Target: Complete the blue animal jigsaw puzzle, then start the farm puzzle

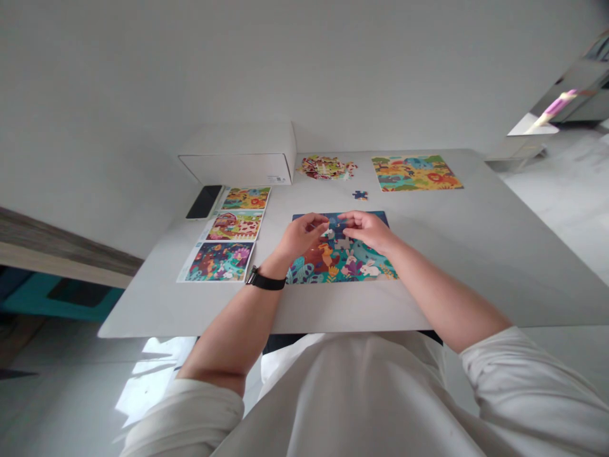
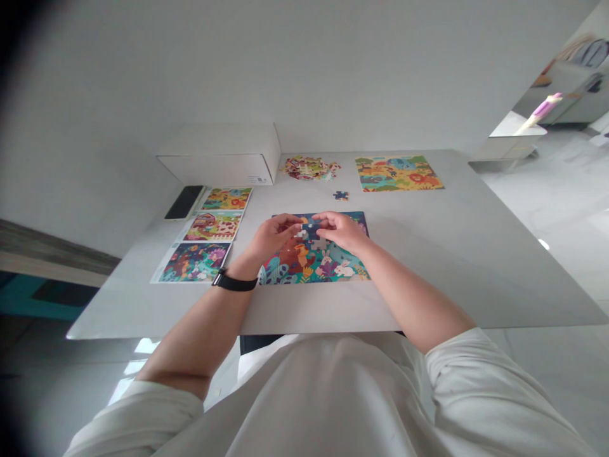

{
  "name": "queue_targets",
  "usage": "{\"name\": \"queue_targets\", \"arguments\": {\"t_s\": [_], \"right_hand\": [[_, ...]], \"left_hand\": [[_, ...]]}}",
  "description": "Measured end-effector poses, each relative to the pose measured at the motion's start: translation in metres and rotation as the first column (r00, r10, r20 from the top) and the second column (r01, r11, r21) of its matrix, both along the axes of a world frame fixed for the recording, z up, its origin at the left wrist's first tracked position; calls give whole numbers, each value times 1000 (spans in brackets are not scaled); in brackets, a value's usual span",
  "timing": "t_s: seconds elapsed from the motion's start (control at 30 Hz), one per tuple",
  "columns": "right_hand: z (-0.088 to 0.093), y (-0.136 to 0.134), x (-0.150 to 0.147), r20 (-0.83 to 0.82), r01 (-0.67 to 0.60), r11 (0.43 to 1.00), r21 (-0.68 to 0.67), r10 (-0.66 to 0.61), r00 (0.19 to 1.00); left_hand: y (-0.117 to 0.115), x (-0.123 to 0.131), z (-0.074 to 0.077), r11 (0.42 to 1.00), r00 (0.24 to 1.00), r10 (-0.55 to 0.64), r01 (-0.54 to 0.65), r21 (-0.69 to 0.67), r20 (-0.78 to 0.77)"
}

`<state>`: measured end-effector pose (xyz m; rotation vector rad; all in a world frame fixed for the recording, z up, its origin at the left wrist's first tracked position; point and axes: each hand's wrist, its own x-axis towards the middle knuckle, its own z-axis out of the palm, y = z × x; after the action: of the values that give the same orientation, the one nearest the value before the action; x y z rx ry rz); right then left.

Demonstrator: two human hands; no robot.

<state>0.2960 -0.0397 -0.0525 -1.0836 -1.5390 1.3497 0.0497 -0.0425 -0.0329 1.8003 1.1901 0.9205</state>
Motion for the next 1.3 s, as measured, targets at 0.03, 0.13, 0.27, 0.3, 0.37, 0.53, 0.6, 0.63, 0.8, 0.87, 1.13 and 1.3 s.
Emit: {"name": "queue_targets", "arguments": {"t_s": [0.03, 0.13, 0.27, 0.3, 0.37, 0.53, 0.6, 0.63, 0.8, 0.87, 1.13, 1.3], "right_hand": [[0, 0, 0, 7, -11, 1000, 1, 11, 1000], [-1, -1, -1, 31, -20, 1000, 1, 20, 999], [1, -2, 0, 48, 65, 997, 29, -66, 997], [2, -3, 0, 53, 98, 995, 36, -100, 994], [4, -4, -1, 77, 148, 988, 46, -151, 986], [7, -4, -3, 74, 97, 994, 52, -101, 992], [6, -4, -3, 60, 79, 996, 48, -82, 995], [6, -4, -3, 61, 82, 996, 47, -84, 995], [6, -5, -1, 80, 137, 989, 52, -141, 987], [9, -5, 0, 89, 167, 985, 46, -170, 981], [19, -9, 0, 146, 238, 971, 4, -236, 961], [13, -7, 1, 184, 229, 973, 9, -227, 956]], "left_hand": [[0, 1, -1, 1000, 1000, -13, 13, -5, -9], [-1, 1, -2, 997, 998, -60, 59, -48, -24], [-1, 0, -3, 986, 996, -49, 60, -155, 72], [0, -1, -2, 980, 994, -30, 50, -193, 103], [1, -2, 0, 964, 988, 15, 26, -266, 151], [0, -1, 1, 923, 967, 78, 23, -384, 244], [0, 1, -1, 919, 961, 73, 39, -392, 267], [0, 1, -3, 922, 962, 61, 48, -385, 268], [-1, 4, -7, 955, 982, -22, 75, -286, 185], [-2, 4, -6, 987, 995, -35, 48, -155, 89], [-3, -2, -3, 934, 983, 81, -16, 357, -168], [-1, -4, -9, 884, 989, -43, 103, 456, -141]]}}
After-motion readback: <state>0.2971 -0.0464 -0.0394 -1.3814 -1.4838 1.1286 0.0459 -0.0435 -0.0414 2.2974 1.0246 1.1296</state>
